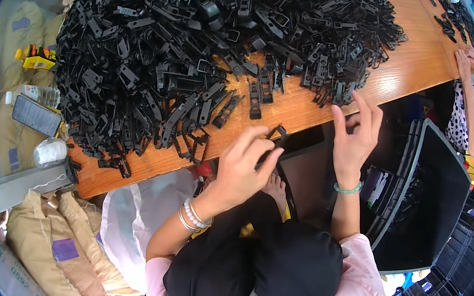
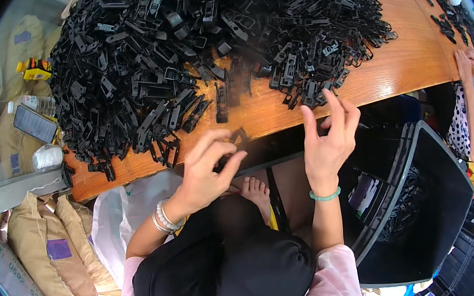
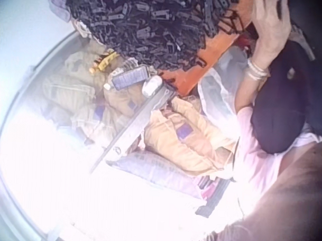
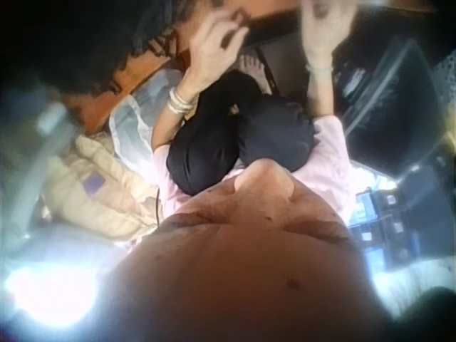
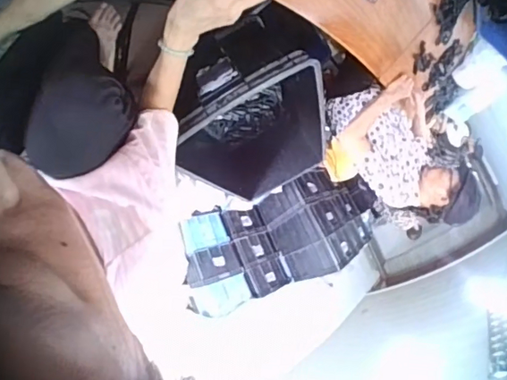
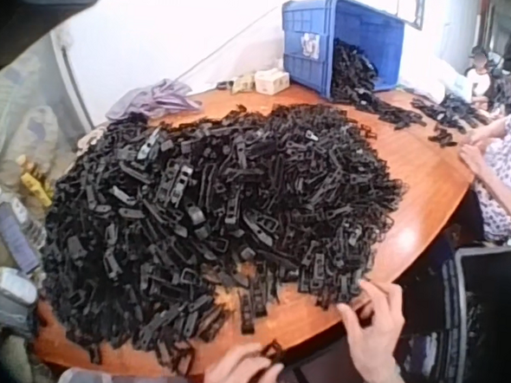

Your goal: The person assembles plastic components by picking up plastic parts from the pile on the table and fitting them together by hand.

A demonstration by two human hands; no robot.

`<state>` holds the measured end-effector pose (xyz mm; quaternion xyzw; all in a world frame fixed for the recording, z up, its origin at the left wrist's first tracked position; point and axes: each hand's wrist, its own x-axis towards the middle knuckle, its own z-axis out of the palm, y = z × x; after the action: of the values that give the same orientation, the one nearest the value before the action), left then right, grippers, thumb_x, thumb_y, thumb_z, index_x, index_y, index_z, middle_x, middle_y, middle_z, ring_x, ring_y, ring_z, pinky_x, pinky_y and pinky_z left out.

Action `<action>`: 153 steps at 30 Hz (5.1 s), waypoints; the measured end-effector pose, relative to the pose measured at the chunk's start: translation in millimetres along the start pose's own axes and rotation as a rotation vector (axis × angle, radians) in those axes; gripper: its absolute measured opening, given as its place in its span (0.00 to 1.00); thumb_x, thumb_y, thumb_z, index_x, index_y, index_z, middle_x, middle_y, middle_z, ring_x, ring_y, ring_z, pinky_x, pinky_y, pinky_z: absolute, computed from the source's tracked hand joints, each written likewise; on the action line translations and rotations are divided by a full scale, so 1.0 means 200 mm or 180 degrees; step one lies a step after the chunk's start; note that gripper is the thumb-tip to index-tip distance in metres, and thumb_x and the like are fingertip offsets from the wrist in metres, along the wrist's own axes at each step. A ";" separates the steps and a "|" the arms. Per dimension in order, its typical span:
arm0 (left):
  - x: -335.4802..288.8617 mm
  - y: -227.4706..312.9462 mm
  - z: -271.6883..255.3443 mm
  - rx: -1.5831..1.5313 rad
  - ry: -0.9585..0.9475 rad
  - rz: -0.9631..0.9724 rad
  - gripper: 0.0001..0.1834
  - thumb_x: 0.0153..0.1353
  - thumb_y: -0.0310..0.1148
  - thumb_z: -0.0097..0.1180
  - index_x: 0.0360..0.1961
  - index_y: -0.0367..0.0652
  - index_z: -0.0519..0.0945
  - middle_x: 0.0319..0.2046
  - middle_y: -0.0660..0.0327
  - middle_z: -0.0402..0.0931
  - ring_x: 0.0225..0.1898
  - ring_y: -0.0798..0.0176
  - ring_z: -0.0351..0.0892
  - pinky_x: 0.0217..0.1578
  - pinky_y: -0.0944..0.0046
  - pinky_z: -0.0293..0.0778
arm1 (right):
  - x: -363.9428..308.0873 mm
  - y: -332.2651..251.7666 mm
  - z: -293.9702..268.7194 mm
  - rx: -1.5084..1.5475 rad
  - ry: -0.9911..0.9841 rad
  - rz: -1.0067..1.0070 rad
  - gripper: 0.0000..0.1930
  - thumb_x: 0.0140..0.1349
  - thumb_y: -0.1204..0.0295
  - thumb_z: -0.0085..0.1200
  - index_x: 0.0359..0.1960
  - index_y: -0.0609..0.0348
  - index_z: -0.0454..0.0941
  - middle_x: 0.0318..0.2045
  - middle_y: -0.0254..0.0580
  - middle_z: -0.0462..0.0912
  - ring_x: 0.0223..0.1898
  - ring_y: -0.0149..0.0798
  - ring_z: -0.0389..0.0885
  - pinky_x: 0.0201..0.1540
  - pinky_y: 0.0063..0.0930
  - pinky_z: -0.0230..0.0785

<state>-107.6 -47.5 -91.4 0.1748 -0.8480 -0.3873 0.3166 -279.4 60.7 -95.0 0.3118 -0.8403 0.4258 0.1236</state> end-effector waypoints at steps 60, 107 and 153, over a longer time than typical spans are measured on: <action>0.14 -0.07 -0.01 0.1766 -0.0024 -0.0273 0.06 0.55 0.28 0.59 0.30 0.39 0.74 0.27 0.54 0.69 0.21 0.51 0.77 0.19 0.57 0.70 | -0.15 -0.12 0.01 0.3107 -0.1255 0.0549 0.04 0.60 0.79 0.55 0.33 0.71 0.78 0.40 0.46 0.78 0.29 0.28 0.77 0.29 0.16 0.67; 0.09 -0.16 -0.32 0.2239 0.1225 -0.0321 0.15 0.51 0.26 0.65 0.41 0.36 0.78 0.39 0.55 0.73 0.35 0.53 0.76 0.31 0.61 0.72 | -0.22 -0.27 0.10 0.2899 -0.2795 0.0155 0.09 0.55 0.85 0.56 0.39 0.71 0.79 0.38 0.46 0.79 0.36 0.36 0.83 0.36 0.21 0.76; 0.04 -0.26 -0.24 0.1778 -0.0401 0.0362 0.49 0.42 0.42 0.70 0.65 0.45 0.60 0.68 0.44 0.45 0.69 0.38 0.43 0.65 0.41 0.48 | -0.16 -0.16 0.18 0.2756 -0.1801 0.0148 0.08 0.58 0.84 0.53 0.40 0.70 0.77 0.37 0.43 0.79 0.31 0.28 0.79 0.31 0.17 0.70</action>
<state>-78.0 -111.0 -104.1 0.1831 -0.9483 -0.1306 0.2241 -231.6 31.8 -111.8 0.4186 -0.5944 0.6362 -0.2583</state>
